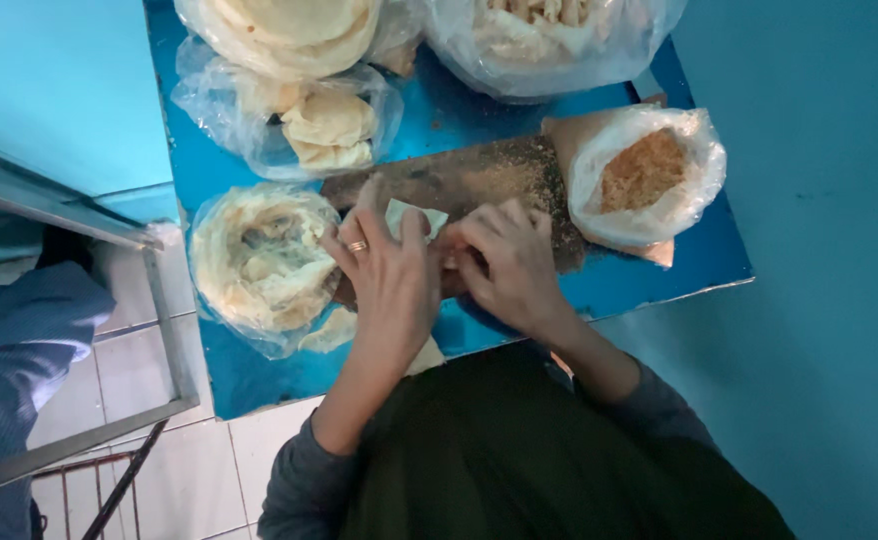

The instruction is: The person tears thin dough sheets into small squares on a wooden board, dips or presses pieces into a bowl of wet mixture, folds the squares, and stacks the folded pieces with other prepared dough pieces on the table.

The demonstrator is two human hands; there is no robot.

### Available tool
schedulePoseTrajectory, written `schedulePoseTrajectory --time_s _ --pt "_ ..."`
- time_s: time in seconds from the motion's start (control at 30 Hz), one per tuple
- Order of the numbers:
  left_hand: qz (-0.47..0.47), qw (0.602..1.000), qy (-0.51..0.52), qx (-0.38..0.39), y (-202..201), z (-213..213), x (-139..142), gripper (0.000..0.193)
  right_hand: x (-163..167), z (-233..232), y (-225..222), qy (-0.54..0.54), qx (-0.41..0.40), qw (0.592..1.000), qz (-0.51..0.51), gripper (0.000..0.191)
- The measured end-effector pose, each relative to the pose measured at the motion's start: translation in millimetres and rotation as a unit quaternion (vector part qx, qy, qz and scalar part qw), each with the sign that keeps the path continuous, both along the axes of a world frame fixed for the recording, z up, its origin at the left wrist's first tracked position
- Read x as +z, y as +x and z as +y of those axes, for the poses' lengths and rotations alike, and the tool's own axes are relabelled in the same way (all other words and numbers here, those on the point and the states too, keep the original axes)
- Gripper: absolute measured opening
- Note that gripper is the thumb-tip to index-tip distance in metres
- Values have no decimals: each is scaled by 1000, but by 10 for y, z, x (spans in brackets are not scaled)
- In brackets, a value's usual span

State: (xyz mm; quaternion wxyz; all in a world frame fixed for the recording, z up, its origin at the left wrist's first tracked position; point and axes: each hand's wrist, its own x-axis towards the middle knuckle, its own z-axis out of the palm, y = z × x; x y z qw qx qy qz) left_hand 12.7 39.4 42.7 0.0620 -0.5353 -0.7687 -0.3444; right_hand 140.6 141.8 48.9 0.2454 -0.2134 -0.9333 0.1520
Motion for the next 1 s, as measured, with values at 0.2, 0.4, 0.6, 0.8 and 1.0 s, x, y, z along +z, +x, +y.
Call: schedulePoseTrajectory --time_s 0.2,0.4,0.6,0.8,1.0 --pt "-51 993 94 44 -68 -187 19 27 -25 46 -28 16 -14 1000 0 23" --pt "-76 987 107 89 -110 -581 -26 27 -53 31 125 43 -1 997 67 26" --pt "-103 989 76 68 -7 -669 -137 26 -88 -130 142 136 24 990 12 26" --pt "-52 996 61 29 142 -578 -78 39 109 100 195 -153 79 984 56 39" --pt "-64 991 101 -54 135 -456 -28 31 -49 -3 196 -447 80 888 77 38"
